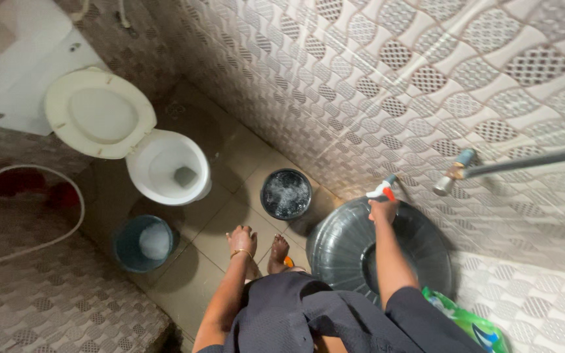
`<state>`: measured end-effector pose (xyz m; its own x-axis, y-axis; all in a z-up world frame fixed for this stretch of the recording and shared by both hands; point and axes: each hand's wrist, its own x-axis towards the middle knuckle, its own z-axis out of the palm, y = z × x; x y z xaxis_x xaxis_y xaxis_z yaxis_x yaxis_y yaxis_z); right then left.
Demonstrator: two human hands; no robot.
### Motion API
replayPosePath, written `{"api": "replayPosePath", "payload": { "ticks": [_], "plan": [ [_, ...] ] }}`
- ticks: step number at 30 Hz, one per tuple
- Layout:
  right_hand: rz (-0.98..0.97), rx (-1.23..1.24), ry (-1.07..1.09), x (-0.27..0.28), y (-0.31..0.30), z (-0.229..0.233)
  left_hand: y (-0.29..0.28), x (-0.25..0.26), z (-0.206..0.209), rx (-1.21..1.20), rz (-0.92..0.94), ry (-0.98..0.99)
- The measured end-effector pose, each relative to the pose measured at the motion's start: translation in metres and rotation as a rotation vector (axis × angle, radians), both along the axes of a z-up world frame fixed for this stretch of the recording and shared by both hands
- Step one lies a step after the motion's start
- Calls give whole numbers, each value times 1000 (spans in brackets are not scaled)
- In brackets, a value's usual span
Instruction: The person cleans a toilet by applying soapy water with a red cloth, scrubbing the exterior and lid, and then rinsing the entire area with water using a plastic scoop and a hose.
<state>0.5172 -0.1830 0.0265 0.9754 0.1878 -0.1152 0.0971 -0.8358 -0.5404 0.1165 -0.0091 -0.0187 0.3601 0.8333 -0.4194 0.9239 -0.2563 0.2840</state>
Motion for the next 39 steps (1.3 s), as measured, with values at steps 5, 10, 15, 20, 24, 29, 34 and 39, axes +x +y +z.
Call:
{"api": "replayPosePath", "payload": {
  "ticks": [5,10,15,20,24,29,34,39],
  "plan": [
    [-429,42,160,-78,47,-27,10,-23,-3,-18,71,-2],
    [154,275,221,-171,93,-62,25,-40,-13,-59,63,-19],
    [405,-153,434,-215,117,-150,35,-54,-39,-120,81,-47],
    [462,-313,547,-232,129,-267,40,-52,-86,-233,94,-62],
    [332,-226,760,-216,144,-338,44,-34,-157,-179,155,-125],
    [188,61,643,-174,148,-469,54,-24,-264,-411,448,-92],
    [-119,95,482,-160,170,-515,86,-16,-357,-411,766,-613],
    [23,819,2019,-182,201,-463,116,10,-414,-653,1064,-764]
  ]
}}
